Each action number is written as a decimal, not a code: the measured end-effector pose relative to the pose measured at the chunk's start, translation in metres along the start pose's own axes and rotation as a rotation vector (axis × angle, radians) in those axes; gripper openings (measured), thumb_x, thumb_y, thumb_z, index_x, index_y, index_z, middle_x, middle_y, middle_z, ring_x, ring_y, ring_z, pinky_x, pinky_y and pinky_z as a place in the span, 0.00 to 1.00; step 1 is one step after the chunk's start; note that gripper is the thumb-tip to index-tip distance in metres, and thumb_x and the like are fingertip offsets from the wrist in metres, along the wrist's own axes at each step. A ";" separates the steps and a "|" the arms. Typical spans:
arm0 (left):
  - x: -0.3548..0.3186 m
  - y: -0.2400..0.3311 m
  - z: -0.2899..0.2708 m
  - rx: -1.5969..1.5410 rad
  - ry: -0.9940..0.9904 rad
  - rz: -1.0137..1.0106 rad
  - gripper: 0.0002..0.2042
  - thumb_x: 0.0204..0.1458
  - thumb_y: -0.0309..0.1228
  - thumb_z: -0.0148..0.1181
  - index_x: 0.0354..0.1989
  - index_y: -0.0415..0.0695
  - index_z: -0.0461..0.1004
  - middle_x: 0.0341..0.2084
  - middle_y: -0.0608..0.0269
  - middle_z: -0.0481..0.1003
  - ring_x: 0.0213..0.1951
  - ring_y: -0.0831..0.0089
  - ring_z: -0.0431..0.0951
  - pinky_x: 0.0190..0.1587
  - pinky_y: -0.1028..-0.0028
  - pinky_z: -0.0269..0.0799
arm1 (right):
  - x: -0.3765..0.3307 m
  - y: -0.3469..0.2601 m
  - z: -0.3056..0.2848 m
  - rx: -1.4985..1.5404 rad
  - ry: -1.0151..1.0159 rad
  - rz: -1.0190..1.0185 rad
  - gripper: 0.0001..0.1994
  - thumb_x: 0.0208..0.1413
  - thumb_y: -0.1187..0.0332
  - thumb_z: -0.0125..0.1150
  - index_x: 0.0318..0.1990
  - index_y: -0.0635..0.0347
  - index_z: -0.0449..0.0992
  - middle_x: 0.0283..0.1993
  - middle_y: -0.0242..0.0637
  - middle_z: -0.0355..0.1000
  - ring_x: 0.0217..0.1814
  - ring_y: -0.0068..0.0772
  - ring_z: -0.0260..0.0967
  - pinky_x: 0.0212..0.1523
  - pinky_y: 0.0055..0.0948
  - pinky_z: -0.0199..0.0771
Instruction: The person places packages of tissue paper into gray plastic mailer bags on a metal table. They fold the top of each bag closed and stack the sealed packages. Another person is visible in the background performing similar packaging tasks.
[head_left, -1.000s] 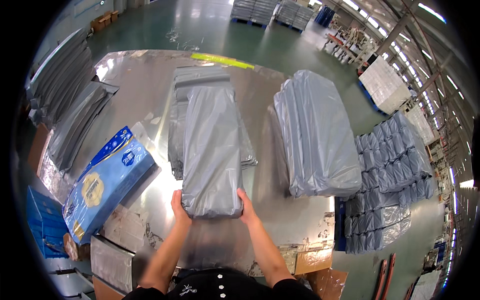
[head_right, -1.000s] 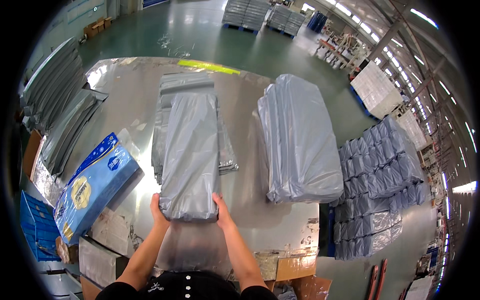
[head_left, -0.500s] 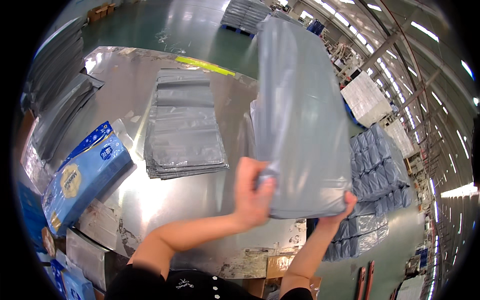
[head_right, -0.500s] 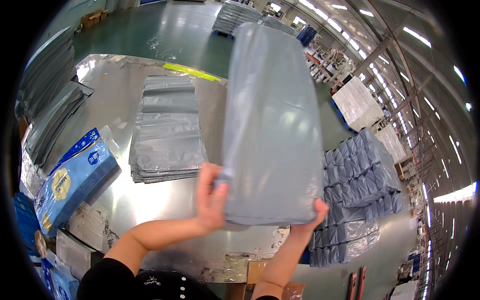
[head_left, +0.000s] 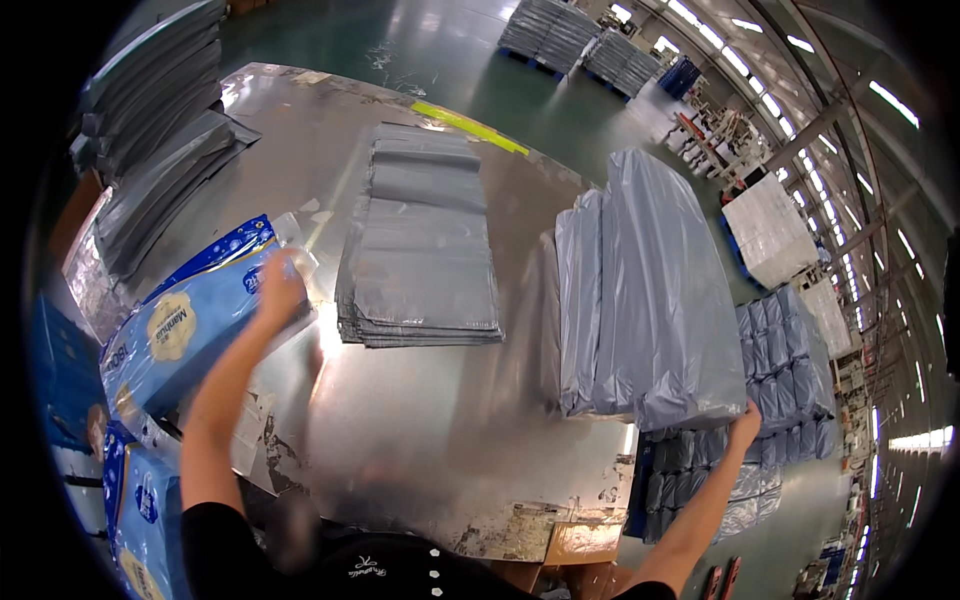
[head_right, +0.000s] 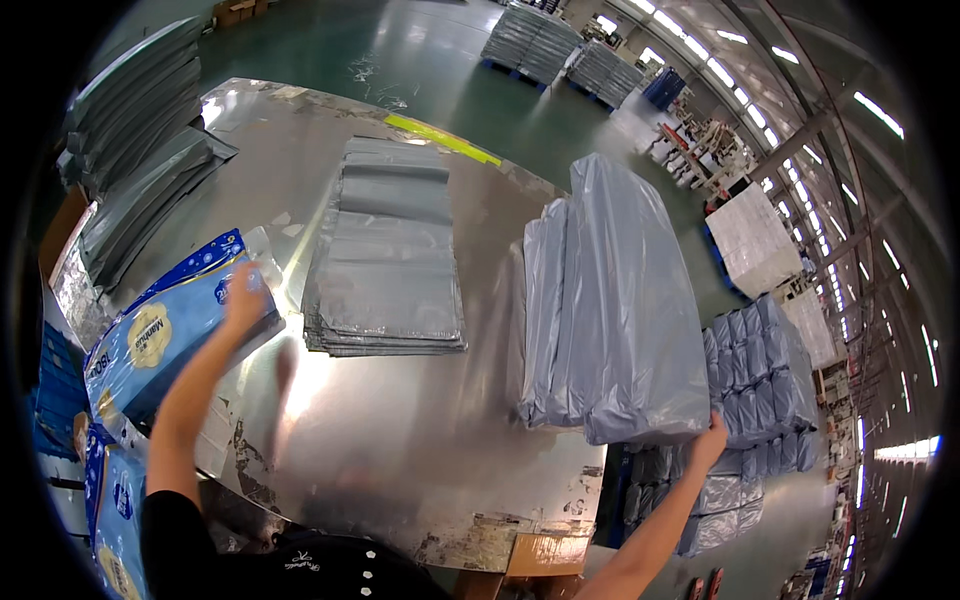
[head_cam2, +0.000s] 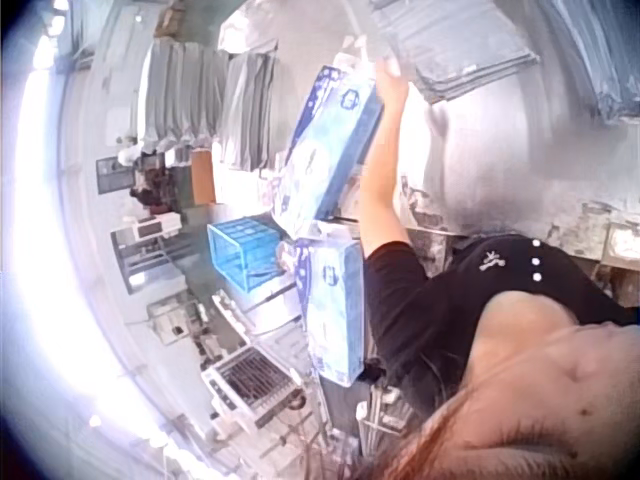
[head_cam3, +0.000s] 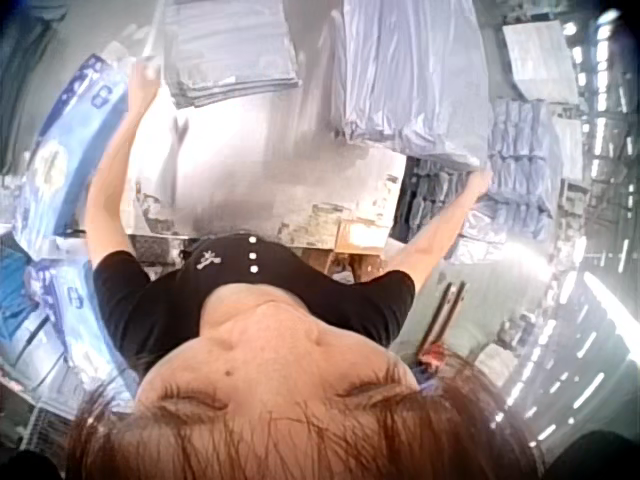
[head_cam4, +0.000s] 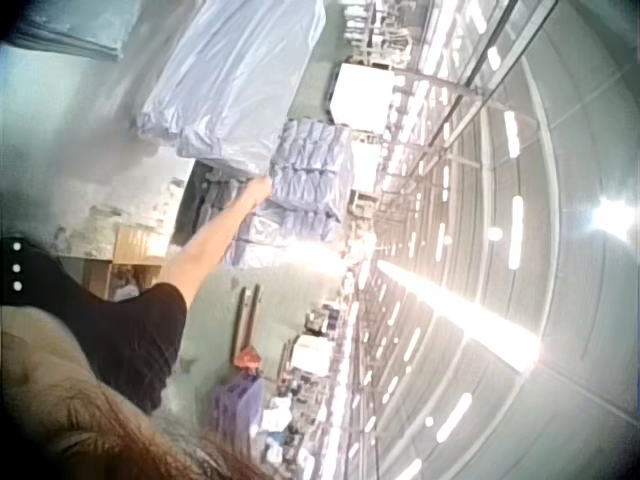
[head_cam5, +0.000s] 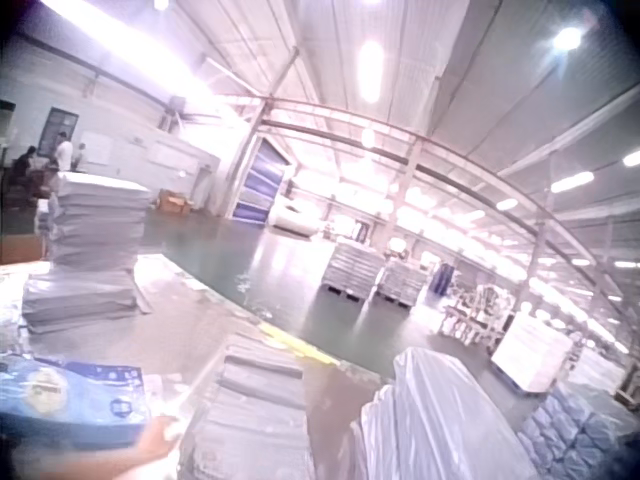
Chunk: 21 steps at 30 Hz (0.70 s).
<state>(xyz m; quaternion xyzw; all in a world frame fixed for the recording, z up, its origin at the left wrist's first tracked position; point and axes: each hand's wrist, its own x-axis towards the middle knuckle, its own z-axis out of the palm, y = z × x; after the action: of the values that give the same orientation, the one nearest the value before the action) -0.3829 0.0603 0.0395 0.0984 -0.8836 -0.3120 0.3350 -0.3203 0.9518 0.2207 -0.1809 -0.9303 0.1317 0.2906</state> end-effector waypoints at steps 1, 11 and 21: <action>0.008 -0.052 -0.038 0.175 0.086 -0.023 0.20 0.47 0.25 0.57 0.51 0.37 0.66 0.48 0.48 0.68 0.49 0.51 0.68 0.51 0.61 0.65 | 0.006 -0.026 -0.006 -0.048 0.137 -0.042 0.22 0.54 0.54 0.54 0.52 0.58 0.74 0.47 0.45 0.74 0.50 0.46 0.70 0.52 0.41 0.66; -0.061 -0.217 -0.194 0.984 -0.191 -0.626 0.38 0.53 0.61 0.43 0.64 0.42 0.57 0.60 0.48 0.61 0.63 0.51 0.57 0.67 0.56 0.43 | -0.058 -0.348 0.036 -0.574 -0.287 -0.136 0.34 0.53 0.45 0.55 0.67 0.25 0.50 0.70 0.39 0.49 0.68 0.62 0.47 0.54 0.79 0.45; -0.059 -0.155 -0.256 0.611 -0.624 -0.318 0.28 0.48 0.53 0.56 0.47 0.40 0.72 0.41 0.46 0.72 0.41 0.51 0.74 0.44 0.57 0.69 | -0.152 -0.402 0.124 0.094 -0.069 -0.909 0.25 0.54 0.60 0.56 0.58 0.59 0.65 0.54 0.48 0.65 0.56 0.54 0.62 0.54 0.50 0.62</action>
<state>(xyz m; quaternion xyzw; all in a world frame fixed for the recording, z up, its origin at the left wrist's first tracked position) -0.1767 -0.1634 0.0616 0.2283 -0.9675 -0.0994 -0.0432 -0.3814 0.5103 0.1881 0.2634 -0.9175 0.0387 0.2955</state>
